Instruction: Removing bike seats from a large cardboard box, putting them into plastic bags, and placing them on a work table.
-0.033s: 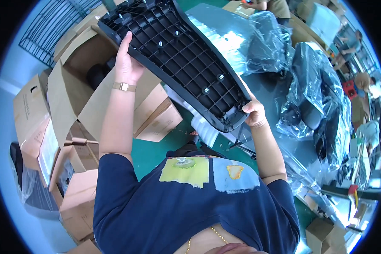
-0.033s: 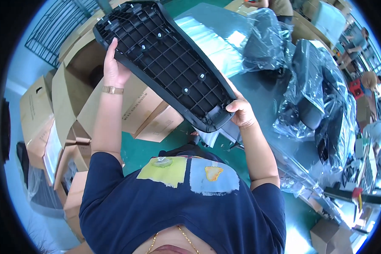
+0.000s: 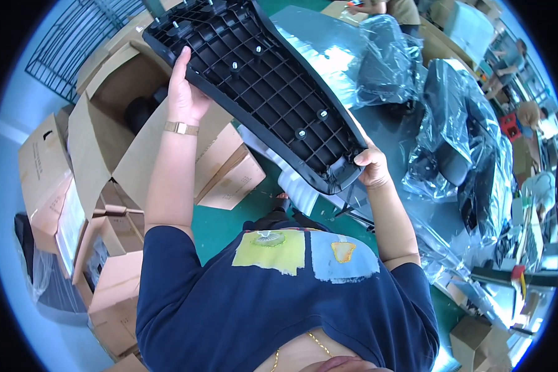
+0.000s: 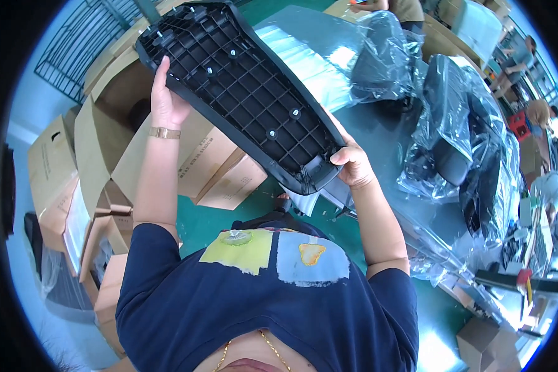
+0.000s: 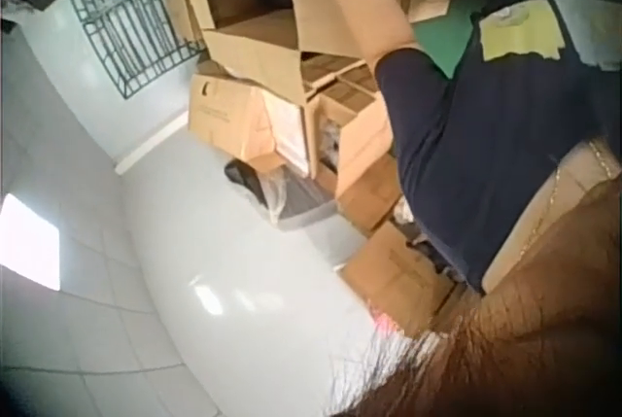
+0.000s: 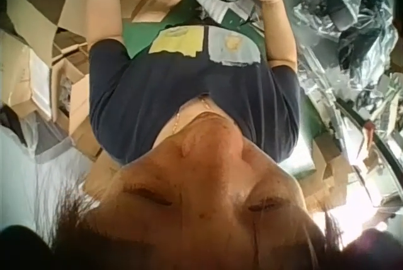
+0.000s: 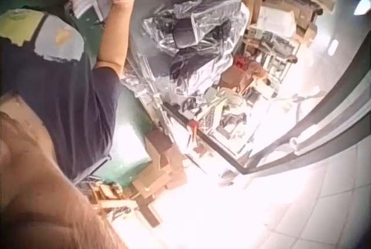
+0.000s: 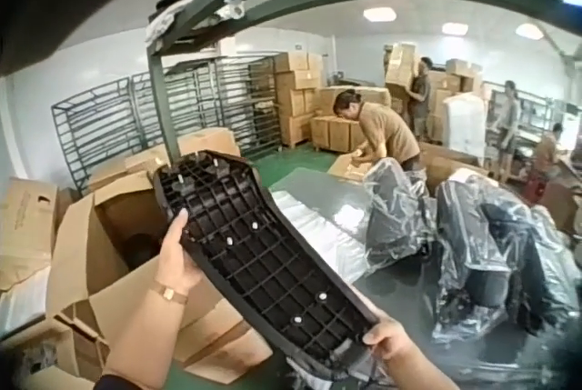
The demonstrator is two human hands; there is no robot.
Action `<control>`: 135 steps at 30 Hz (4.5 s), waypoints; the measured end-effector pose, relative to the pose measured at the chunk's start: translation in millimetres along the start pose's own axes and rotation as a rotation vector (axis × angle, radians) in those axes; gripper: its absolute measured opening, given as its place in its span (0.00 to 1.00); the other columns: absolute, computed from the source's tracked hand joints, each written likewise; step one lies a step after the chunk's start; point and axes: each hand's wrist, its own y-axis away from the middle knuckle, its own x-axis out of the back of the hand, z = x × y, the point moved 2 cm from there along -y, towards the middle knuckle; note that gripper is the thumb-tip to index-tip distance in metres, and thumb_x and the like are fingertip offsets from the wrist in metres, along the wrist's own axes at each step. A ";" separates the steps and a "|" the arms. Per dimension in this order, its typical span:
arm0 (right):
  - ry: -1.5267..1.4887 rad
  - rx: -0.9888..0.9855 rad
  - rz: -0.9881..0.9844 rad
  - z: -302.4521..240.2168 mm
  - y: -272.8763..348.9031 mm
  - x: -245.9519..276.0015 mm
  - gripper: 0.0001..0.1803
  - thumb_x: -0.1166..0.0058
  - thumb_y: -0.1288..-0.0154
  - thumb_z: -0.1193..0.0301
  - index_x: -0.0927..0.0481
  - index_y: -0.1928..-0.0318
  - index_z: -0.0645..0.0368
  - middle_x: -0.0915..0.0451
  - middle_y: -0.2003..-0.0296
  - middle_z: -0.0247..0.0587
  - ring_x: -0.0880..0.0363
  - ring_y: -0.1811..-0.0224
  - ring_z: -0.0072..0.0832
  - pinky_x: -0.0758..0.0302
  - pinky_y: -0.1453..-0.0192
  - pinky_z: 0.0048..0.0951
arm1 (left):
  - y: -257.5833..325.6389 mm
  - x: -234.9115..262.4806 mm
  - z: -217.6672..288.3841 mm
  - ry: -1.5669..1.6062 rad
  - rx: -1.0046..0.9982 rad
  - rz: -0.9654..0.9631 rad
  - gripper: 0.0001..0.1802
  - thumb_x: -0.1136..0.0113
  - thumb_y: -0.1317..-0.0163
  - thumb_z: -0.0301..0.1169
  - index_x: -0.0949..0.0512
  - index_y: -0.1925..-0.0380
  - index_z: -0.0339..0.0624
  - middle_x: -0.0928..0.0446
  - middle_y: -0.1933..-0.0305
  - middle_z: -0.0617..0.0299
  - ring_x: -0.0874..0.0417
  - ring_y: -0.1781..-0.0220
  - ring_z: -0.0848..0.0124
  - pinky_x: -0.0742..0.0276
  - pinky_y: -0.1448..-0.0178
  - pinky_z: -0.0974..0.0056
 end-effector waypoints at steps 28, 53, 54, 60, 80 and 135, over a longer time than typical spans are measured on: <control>1.288 -0.186 0.768 128.1 191.5 172.0 0.30 0.50 0.60 0.81 0.25 0.49 0.57 0.20 0.60 0.59 0.22 0.53 0.53 0.26 0.48 0.41 | 44.9 -61.5 -119.7 -0.069 0.388 -0.410 0.21 0.44 0.56 0.22 0.24 0.57 0.33 0.20 0.62 0.55 0.18 0.61 0.63 0.22 0.50 0.59; 1.590 0.843 0.975 29.7 85.1 100.2 0.42 0.44 0.56 0.81 0.42 0.35 0.66 0.40 0.41 0.56 0.42 0.37 0.50 0.46 0.32 0.47 | 7.4 -2.8 -45.6 0.447 -0.397 -1.001 0.22 0.67 0.28 0.42 0.30 0.43 0.49 0.28 0.41 0.58 0.31 0.36 0.62 0.52 0.26 0.45; 1.602 0.793 0.973 32.1 85.5 101.0 0.42 0.44 0.56 0.82 0.42 0.35 0.65 0.40 0.42 0.56 0.42 0.37 0.50 0.47 0.32 0.46 | 5.5 1.1 -45.3 0.465 -0.377 -0.999 0.22 0.67 0.28 0.42 0.30 0.43 0.49 0.28 0.41 0.58 0.31 0.36 0.62 0.52 0.26 0.45; 1.600 0.662 1.004 33.7 105.1 95.2 0.43 0.43 0.57 0.83 0.42 0.35 0.64 0.41 0.41 0.56 0.43 0.37 0.50 0.48 0.31 0.45 | 3.3 9.0 -74.9 0.530 -0.209 -0.952 0.24 0.71 0.28 0.44 0.34 0.40 0.49 0.32 0.37 0.58 0.34 0.34 0.63 0.54 0.25 0.47; 1.511 0.315 0.904 18.8 53.9 131.0 0.29 0.39 0.53 0.74 0.28 0.46 0.64 0.25 0.50 0.53 0.25 0.47 0.42 0.29 0.42 0.38 | -83.9 15.1 -109.3 0.416 -0.229 -1.231 0.17 0.60 0.29 0.38 0.26 0.47 0.50 0.25 0.48 0.63 0.29 0.42 0.63 0.68 0.24 0.43; 0.835 -0.109 0.812 -36.2 92.6 93.6 0.27 0.36 0.58 0.77 0.23 0.51 0.66 0.19 0.62 0.36 0.24 0.61 0.24 0.27 0.52 0.27 | -116.3 23.8 -294.6 -1.487 0.254 -0.429 0.22 0.34 0.50 0.47 0.23 0.61 0.44 0.23 0.57 0.54 0.23 0.51 0.60 0.28 0.48 0.56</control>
